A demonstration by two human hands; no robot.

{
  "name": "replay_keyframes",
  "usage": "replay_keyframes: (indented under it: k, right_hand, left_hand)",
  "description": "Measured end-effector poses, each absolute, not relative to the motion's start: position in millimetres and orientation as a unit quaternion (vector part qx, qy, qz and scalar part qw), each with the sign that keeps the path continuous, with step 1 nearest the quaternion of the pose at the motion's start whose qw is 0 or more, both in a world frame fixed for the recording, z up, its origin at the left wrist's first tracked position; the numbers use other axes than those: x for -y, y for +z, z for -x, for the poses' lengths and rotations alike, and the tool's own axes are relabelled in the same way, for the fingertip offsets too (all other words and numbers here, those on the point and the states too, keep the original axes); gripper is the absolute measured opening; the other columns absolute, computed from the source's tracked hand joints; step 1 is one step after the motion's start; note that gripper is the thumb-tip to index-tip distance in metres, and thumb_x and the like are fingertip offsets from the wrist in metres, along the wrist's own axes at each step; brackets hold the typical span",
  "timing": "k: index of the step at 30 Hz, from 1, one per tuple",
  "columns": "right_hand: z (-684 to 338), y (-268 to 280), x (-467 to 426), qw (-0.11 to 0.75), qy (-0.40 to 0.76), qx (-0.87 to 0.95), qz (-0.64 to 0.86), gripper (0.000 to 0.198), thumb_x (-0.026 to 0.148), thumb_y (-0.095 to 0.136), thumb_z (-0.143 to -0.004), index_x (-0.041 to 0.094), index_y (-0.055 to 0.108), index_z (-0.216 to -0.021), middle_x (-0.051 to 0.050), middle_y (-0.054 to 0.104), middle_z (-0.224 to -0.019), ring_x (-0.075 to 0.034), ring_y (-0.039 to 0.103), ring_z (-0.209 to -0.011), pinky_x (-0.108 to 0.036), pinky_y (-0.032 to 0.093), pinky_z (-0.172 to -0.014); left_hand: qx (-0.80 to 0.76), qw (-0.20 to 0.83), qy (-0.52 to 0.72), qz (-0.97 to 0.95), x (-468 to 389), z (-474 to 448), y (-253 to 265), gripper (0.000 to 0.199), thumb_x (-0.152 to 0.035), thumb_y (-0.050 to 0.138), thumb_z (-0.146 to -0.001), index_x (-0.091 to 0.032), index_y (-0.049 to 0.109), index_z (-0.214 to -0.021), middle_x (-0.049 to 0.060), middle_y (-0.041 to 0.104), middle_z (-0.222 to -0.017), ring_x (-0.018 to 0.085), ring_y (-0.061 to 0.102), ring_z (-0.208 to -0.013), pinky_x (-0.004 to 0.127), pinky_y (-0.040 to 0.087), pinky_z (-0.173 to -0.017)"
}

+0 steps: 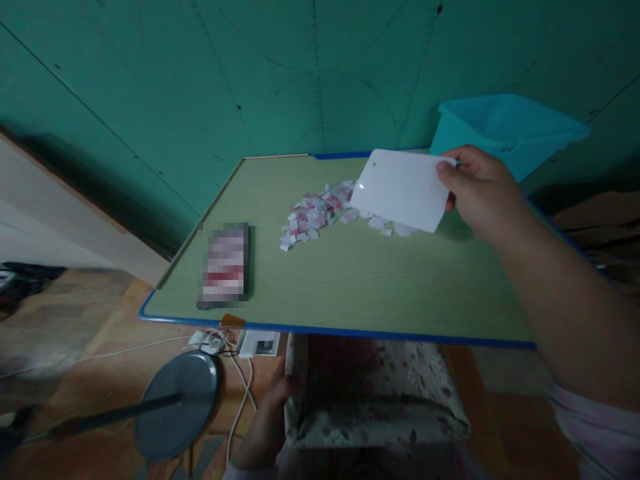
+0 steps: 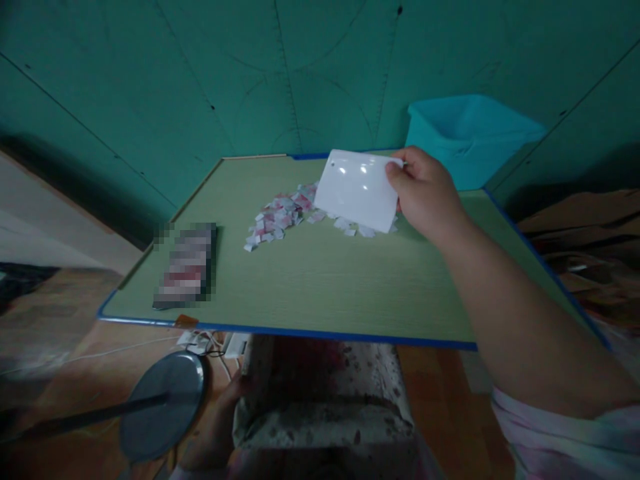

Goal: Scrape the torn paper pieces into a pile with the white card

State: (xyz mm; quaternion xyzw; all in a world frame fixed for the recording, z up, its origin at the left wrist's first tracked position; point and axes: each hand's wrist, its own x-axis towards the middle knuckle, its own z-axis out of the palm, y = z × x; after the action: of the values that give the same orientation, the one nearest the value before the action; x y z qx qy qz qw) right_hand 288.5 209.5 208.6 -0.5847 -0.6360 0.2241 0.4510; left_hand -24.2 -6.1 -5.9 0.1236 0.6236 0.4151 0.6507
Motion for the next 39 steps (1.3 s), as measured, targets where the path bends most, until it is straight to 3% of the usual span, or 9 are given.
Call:
replay_keyframes:
  k: [7,14,21,23,25,27,33,39]
  right_hand:
    - [-290,197,-212,0.403,0.137,0.689,0.587,0.021,0.034,0.043,-0.081,0.019,0.053,-0.091,-0.003,0.053,-0.071,-0.013,0.045,-0.062,-0.026,0.032,-0.054]
    - [-286,199,-209,0.387,0.167,0.698,0.579,0.02,0.034,0.046,-0.079,0.018,0.054,-0.086,0.0,0.05,-0.065,-0.012,0.044,-0.058,-0.025,0.029,-0.052]
    - [-287,198,-210,0.395,0.168,0.686,0.588,0.022,0.034,0.045,-0.08,0.017,0.053,-0.09,-0.002,0.052,-0.069,-0.012,0.045,-0.061,-0.025,0.031,-0.054]
    - [-287,197,-210,0.39,0.169,0.688,0.588,0.021,0.034,0.046,-0.079,0.017,0.053,-0.089,-0.002,0.052,-0.068,-0.011,0.045,-0.06,-0.025,0.03,-0.053]
    - [-287,197,-211,0.392,0.187,0.688,0.582,0.019,0.034,0.047,-0.079,0.017,0.054,-0.087,-0.001,0.051,-0.067,-0.011,0.045,-0.059,-0.024,0.03,-0.052]
    - [-287,198,-211,0.4,0.207,0.682,0.576,0.018,0.033,0.047,-0.078,0.017,0.054,-0.086,0.0,0.05,-0.066,-0.01,0.044,-0.057,-0.024,0.03,-0.051]
    - [-289,201,-213,0.414,0.167,0.679,0.583,0.017,0.031,0.047,-0.078,0.016,0.054,-0.084,0.0,0.049,-0.065,-0.01,0.042,-0.057,-0.025,0.029,-0.052]
    - [-290,201,-212,0.392,0.138,0.684,0.6,0.018,0.032,0.046,-0.078,0.017,0.054,-0.083,0.0,0.049,-0.064,-0.011,0.043,-0.059,-0.025,0.028,-0.053]
  left_hand:
    - [-0.639,0.584,0.477,-0.149,16,10,0,0.032,-0.008,0.069,-0.04,-0.028,0.06,-0.064,-0.002,0.068,-0.059,0.033,0.055,-0.103,0.04,0.044,-0.087]
    - [-0.655,0.582,0.462,-0.134,12,8,-2,0.035,-0.011,0.066,-0.03,-0.025,0.058,-0.061,0.002,0.068,-0.058,0.038,0.055,-0.099,0.041,0.048,-0.079]
    - [-0.604,0.686,0.398,-0.079,14,11,9,0.033,-0.011,0.072,-0.027,-0.025,0.058,-0.053,-0.003,0.061,-0.045,0.032,0.062,-0.087,0.036,0.048,-0.077]
    - [-0.579,0.701,0.412,-0.063,20,2,25,0.034,-0.017,0.074,-0.032,-0.025,0.063,-0.063,-0.004,0.065,-0.05,0.03,0.064,-0.083,0.036,0.048,-0.076]
    - [-0.527,0.708,0.465,-0.061,27,-9,42,0.04,-0.026,0.064,-0.058,-0.026,0.063,-0.097,-0.002,0.071,-0.068,0.027,0.063,-0.091,0.037,0.047,-0.08]
    - [-0.499,0.715,0.482,-0.08,31,-17,57,0.042,-0.021,0.056,-0.067,-0.024,0.058,-0.109,0.0,0.073,-0.078,0.024,0.062,-0.096,0.035,0.046,-0.082]
    - [-0.449,0.732,0.5,-0.112,31,-21,68,0.035,-0.016,0.045,-0.077,-0.021,0.059,-0.108,0.001,0.073,-0.086,0.02,0.055,-0.107,0.032,0.043,-0.087]
    - [-0.483,0.718,0.489,-0.11,30,-19,67,0.028,-0.019,0.048,-0.078,-0.024,0.063,-0.101,-0.001,0.073,-0.085,0.021,0.057,-0.103,0.032,0.046,-0.083]
